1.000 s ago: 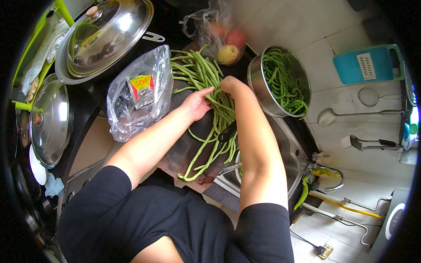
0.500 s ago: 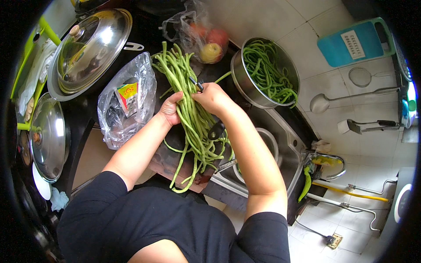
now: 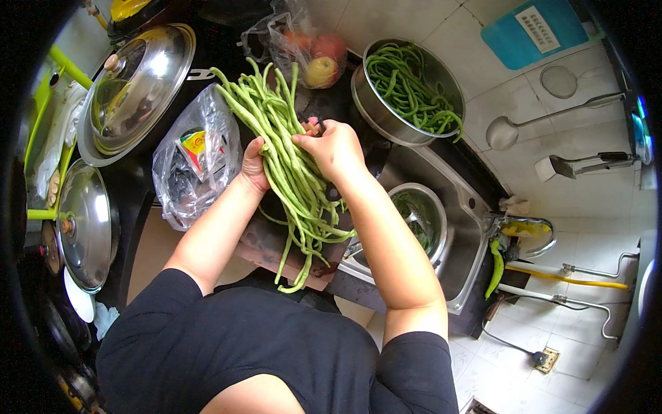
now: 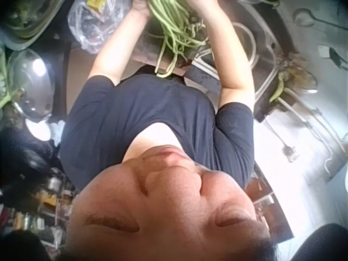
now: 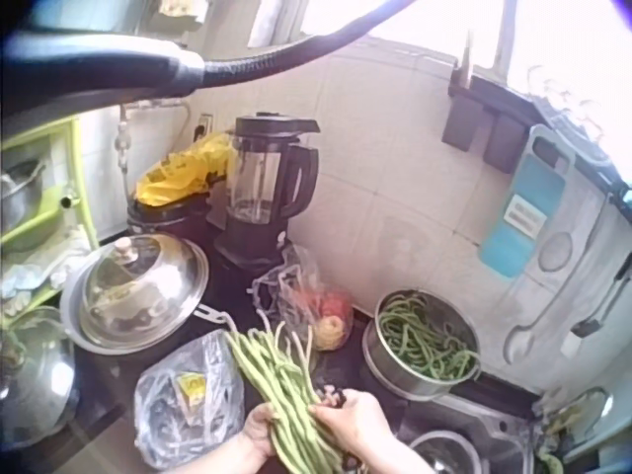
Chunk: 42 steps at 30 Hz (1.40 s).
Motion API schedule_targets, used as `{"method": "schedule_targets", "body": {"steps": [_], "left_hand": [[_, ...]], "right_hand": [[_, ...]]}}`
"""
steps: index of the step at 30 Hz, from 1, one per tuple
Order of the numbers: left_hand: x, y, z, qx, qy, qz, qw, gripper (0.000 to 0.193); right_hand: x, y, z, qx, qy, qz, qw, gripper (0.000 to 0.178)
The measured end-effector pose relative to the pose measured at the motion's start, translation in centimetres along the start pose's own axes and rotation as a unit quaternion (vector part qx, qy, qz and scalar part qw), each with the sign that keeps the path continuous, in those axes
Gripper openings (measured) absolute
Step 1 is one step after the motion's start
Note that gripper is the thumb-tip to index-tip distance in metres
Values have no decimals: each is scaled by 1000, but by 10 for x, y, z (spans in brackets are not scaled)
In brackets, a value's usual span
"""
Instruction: The person cooks green beans in a pan on a stovetop, using chopsticks to stir them. They also check a pot of boiling liquid, rinse a metal bowl in the sink, and transfer the cooked beans into the bowl. Finally, they add a new batch of raw green beans to the pan.
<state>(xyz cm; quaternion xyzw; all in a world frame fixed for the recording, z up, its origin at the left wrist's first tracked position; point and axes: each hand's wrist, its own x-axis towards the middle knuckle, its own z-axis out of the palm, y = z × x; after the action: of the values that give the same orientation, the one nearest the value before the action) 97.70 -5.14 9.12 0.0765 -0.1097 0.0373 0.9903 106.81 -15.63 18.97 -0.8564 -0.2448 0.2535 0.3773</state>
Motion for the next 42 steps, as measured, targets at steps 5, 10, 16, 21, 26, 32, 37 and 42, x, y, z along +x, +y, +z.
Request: {"method": "schedule_targets", "body": {"steps": [5,10,16,21,26,32,37,42], "left_hand": [[0,0,3,30,35,24,999,68],[18,11,25,92,17,51,994,51],[59,64,101,243,-87,55,965,51],[74,70,190,261,-103,181,943,50],[58,72,271,316,-89,250,911,52],[26,38,319,309,-71,312,896,53],[-101,44,351,443,-23,443,779,50],[-204,-14,366,390,25,516,762,46]], "right_hand": [[-2,6,-8,-18,17,41,999,43],[-28,1,-34,135,143,-61,979,35],[-116,10,-98,296,235,-186,907,19],[-173,68,-118,331,211,-217,894,17],[-216,111,-134,317,152,-157,923,26],[-251,138,-173,318,180,-194,910,32],[-245,112,-162,269,250,-518,772,34],[-231,118,-84,-8,151,-630,762,13]]}}
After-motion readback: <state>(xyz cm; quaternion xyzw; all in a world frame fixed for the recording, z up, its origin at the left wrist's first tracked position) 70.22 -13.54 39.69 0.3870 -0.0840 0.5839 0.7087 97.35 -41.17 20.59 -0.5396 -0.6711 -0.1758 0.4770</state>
